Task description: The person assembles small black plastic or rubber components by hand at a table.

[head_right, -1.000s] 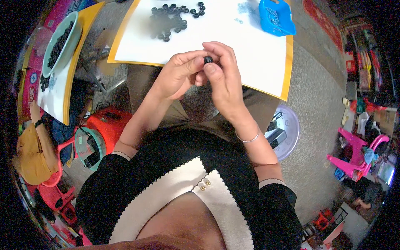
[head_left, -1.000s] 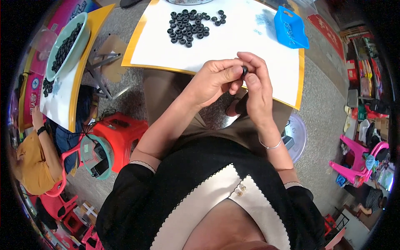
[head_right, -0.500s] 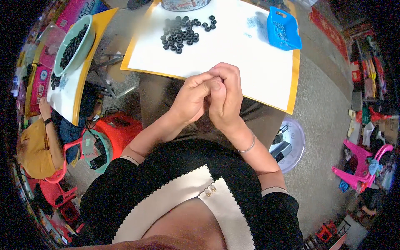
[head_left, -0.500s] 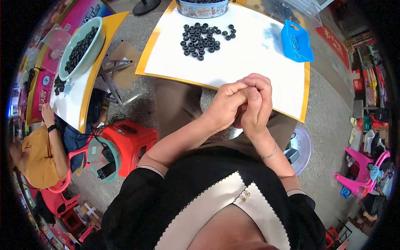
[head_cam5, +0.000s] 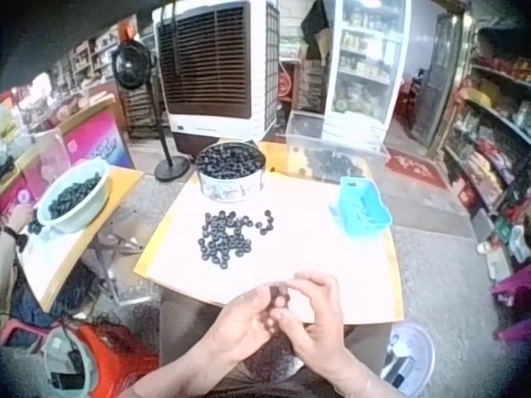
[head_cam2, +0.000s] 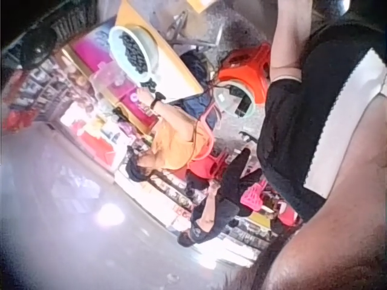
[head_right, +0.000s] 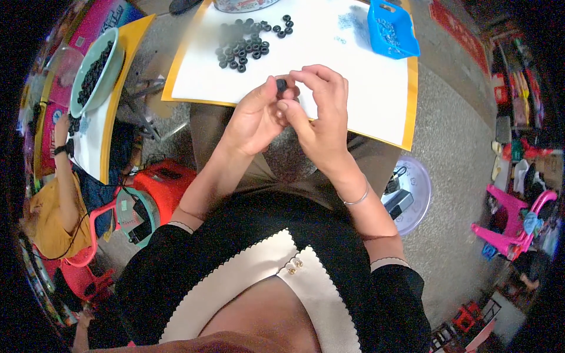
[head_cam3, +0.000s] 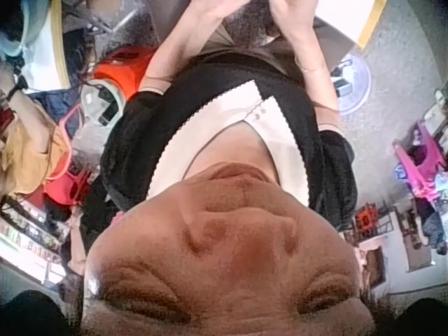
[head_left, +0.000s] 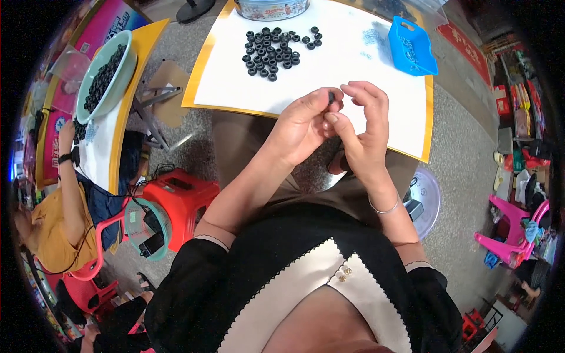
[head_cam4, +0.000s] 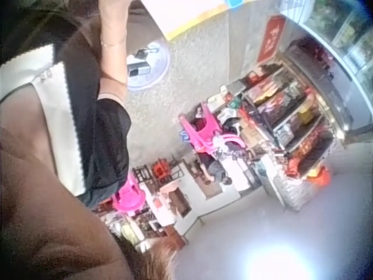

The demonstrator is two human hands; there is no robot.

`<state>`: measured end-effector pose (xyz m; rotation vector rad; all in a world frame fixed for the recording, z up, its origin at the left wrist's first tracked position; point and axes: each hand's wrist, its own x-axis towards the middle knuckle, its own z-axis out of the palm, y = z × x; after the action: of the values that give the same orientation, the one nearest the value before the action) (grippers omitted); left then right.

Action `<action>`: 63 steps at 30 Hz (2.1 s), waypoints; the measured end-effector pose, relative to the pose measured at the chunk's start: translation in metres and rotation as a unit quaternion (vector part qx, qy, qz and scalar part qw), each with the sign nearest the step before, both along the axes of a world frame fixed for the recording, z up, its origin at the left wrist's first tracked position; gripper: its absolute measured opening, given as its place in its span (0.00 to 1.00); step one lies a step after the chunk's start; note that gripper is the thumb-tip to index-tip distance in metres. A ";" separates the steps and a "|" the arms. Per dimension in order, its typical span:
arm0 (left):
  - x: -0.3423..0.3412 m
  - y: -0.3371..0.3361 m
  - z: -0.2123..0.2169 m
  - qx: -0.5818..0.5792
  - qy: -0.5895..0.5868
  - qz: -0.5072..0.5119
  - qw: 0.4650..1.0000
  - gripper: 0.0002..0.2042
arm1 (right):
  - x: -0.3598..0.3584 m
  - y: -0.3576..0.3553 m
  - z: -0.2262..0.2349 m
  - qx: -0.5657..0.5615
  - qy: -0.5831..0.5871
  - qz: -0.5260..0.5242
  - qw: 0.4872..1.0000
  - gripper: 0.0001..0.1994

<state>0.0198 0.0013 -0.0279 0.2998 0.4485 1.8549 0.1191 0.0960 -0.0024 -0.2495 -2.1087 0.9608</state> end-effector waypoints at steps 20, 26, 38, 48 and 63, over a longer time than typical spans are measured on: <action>0.003 0.000 0.008 -0.107 0.161 0.100 0.976 0.12 | 0.003 0.010 -0.012 -0.301 0.029 0.086 0.949 0.14; -0.001 0.001 0.002 -0.142 0.182 0.088 0.969 0.12 | 0.001 0.014 -0.009 -0.031 -0.024 -0.001 0.999 0.13; -0.026 0.003 -0.001 -0.223 0.209 0.161 0.938 0.09 | -0.069 0.163 0.036 0.074 0.019 -0.106 0.991 0.14; -0.058 0.019 -0.015 -0.248 0.227 0.195 0.922 0.10 | -0.173 0.270 0.078 0.260 -0.051 -0.182 0.947 0.17; -0.059 0.022 -0.033 -0.266 0.350 0.159 0.884 0.08 | -0.180 0.168 -0.047 0.168 -0.187 0.197 0.948 0.14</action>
<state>-0.0395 0.0230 -0.0607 0.5391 1.5555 1.8005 -0.0611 0.2635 -0.0492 0.1878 -2.6982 0.7964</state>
